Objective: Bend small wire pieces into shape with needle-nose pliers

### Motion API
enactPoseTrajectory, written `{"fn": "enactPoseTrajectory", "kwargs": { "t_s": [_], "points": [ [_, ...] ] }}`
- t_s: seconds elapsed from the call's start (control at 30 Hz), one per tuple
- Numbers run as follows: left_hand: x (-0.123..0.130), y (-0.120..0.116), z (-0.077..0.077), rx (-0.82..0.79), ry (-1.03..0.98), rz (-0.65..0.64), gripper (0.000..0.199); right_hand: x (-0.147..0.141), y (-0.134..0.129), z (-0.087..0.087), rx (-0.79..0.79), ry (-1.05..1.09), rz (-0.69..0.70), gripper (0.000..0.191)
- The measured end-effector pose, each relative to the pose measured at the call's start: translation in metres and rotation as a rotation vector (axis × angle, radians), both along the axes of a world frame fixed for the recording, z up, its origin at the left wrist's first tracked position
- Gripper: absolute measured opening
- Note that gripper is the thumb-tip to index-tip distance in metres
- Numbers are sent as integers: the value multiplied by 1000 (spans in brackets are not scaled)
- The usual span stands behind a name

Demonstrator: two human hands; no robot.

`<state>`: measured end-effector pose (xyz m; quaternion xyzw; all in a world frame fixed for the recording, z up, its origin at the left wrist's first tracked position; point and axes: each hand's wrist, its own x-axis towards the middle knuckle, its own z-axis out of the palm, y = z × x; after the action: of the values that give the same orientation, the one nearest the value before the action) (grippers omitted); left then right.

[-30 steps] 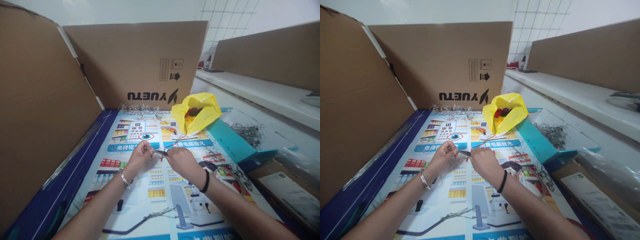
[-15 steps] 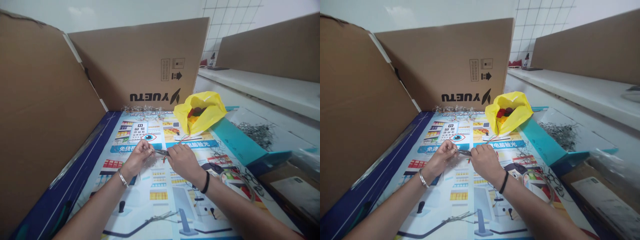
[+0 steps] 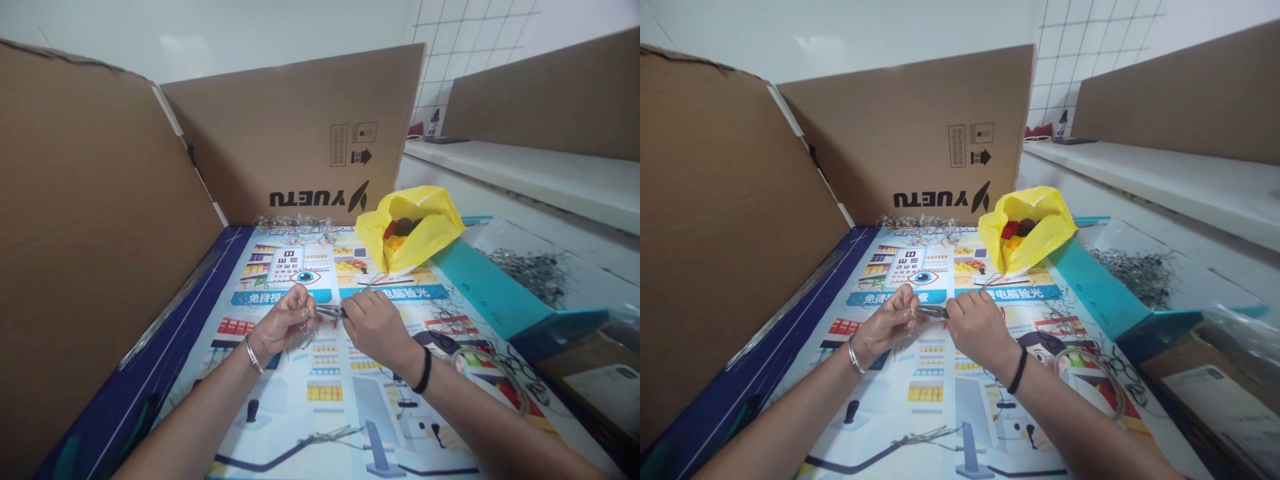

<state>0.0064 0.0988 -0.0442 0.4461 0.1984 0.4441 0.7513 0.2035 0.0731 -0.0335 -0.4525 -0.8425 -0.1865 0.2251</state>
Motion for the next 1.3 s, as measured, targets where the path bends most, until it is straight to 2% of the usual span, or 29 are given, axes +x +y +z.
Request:
{"fn": "enactPoseTrajectory", "kwargs": {
  "t_s": [0.33, 0.63, 0.77, 1.03, 1.3],
  "points": [
    [-1, -1, 4, -59, 42, -46, 36, 0, 0, 0, -25, -17, 31, 15],
    [6, 0, 6, -39, 124, 110, 24, 2, 6, 0, -242, -52, -118, 16],
    [6, 1, 6, -34, 155, 176, 22, 2, 7, 0, -265, -86, -134, 16],
    [9, 1, 4, -35, 213, 196, 25, -3, 4, 1, -241, -150, -136, 20],
    [11, 0, 4, 52, 276, 237, 19, -3, 4, -2, -371, -66, -162, 23]
  ]
}}
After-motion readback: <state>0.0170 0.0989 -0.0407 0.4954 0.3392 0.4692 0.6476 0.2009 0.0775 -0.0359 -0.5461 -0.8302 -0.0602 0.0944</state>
